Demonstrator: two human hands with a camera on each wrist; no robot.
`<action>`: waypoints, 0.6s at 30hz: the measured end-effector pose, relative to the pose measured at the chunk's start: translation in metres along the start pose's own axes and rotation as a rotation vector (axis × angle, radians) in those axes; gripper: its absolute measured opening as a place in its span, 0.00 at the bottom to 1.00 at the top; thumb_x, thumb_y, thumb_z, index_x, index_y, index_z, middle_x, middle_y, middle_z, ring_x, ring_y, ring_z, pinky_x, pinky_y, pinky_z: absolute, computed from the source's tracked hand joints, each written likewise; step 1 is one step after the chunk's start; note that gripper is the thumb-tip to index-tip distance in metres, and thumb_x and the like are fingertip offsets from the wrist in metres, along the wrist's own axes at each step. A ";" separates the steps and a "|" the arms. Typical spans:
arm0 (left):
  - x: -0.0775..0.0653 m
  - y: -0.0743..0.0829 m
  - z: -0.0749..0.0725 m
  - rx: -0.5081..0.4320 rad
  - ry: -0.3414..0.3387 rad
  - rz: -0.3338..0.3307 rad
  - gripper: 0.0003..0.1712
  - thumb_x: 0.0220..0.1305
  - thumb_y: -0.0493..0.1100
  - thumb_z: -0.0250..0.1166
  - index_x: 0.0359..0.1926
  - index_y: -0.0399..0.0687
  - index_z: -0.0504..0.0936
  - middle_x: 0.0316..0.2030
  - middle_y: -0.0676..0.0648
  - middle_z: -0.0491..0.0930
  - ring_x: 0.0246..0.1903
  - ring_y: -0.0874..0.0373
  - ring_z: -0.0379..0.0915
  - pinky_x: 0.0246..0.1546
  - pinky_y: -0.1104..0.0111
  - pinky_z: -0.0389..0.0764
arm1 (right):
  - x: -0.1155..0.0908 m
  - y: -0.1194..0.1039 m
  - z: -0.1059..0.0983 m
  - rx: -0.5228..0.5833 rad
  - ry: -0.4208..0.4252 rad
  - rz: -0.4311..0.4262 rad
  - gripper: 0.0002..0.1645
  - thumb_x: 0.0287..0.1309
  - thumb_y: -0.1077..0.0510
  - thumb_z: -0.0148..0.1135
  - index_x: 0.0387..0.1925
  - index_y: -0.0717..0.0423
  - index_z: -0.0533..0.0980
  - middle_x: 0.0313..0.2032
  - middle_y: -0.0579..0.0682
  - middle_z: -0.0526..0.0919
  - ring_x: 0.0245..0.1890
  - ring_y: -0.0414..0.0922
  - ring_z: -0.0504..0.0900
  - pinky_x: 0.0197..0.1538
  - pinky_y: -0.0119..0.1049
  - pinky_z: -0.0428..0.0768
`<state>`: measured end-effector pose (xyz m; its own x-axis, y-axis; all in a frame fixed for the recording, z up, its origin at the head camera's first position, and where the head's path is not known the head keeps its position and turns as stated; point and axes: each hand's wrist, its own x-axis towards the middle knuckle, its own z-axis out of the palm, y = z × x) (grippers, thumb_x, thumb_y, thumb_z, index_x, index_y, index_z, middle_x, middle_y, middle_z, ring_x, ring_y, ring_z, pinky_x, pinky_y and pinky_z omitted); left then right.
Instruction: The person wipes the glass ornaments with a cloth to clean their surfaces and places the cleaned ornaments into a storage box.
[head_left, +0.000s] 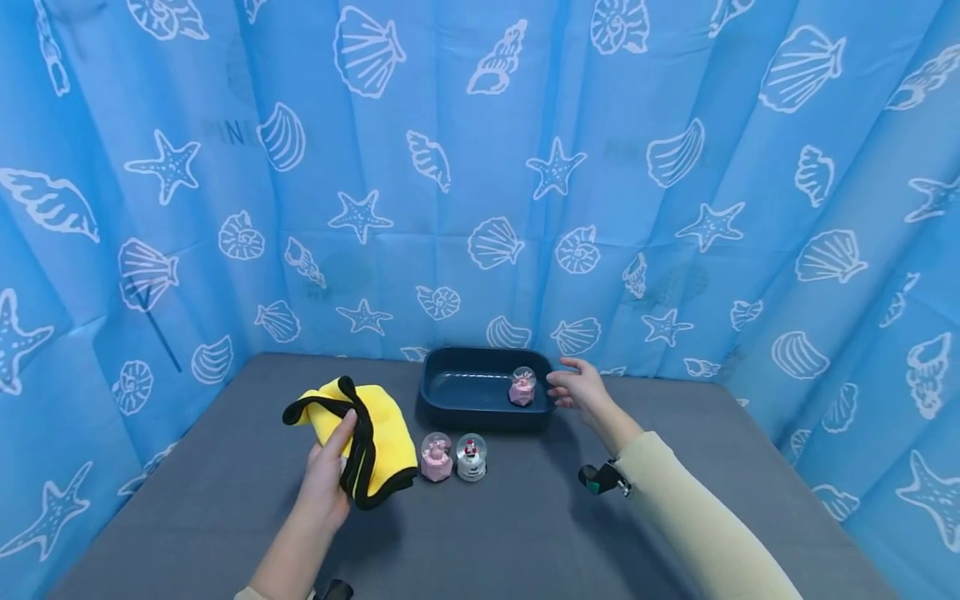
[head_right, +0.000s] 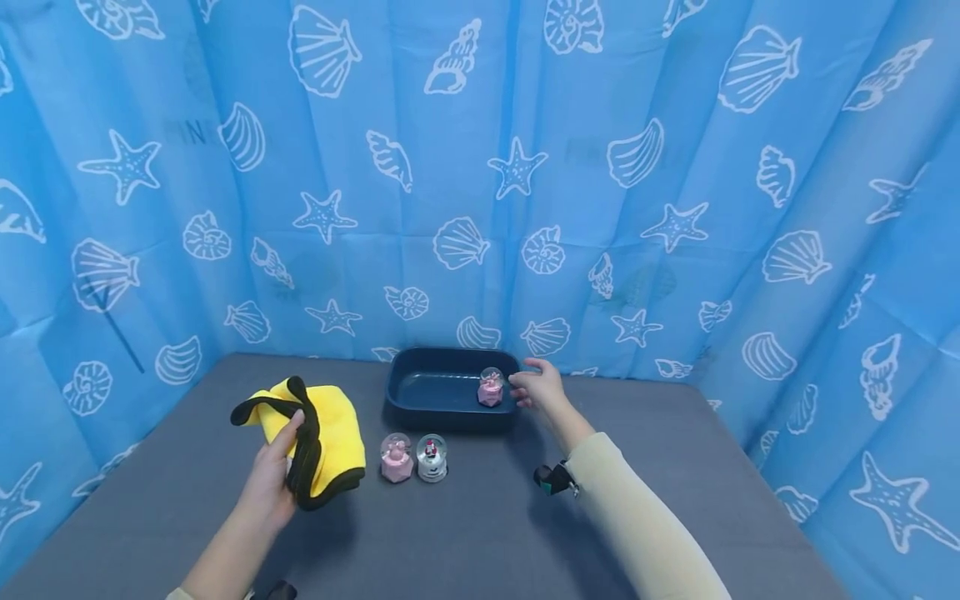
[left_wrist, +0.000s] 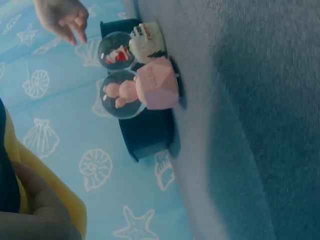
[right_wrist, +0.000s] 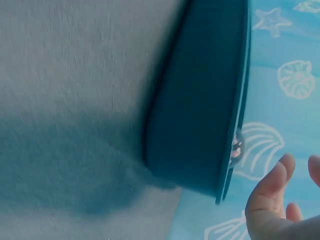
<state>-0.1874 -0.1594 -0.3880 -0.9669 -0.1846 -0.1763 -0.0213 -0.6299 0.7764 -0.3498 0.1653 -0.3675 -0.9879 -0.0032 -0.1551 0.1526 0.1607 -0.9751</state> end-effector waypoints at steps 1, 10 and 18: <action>0.000 0.001 -0.001 -0.007 0.001 -0.005 0.24 0.68 0.52 0.61 0.59 0.56 0.63 0.38 0.60 0.81 0.40 0.68 0.79 0.46 0.74 0.78 | -0.003 0.001 0.000 0.018 0.005 0.008 0.37 0.66 0.64 0.56 0.72 0.63 0.53 0.61 0.68 0.70 0.34 0.46 0.82 0.32 0.32 0.80; -0.001 0.006 -0.005 -0.028 -0.002 -0.033 0.23 0.68 0.52 0.61 0.58 0.57 0.64 0.38 0.60 0.82 0.40 0.68 0.80 0.46 0.74 0.78 | -0.026 0.011 0.005 0.113 0.043 0.021 0.34 0.66 0.62 0.57 0.70 0.63 0.57 0.60 0.65 0.69 0.40 0.48 0.79 0.34 0.30 0.78; -0.001 0.009 -0.005 -0.066 -0.018 -0.038 0.23 0.67 0.52 0.61 0.58 0.55 0.64 0.38 0.60 0.82 0.40 0.68 0.80 0.46 0.74 0.78 | -0.045 0.021 0.015 0.181 0.068 0.027 0.34 0.65 0.61 0.59 0.68 0.65 0.58 0.55 0.60 0.72 0.44 0.47 0.76 0.41 0.36 0.77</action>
<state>-0.1856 -0.1688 -0.3836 -0.9702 -0.1463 -0.1933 -0.0417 -0.6847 0.7276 -0.3014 0.1546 -0.3836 -0.9821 0.0664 -0.1766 0.1756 -0.0204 -0.9843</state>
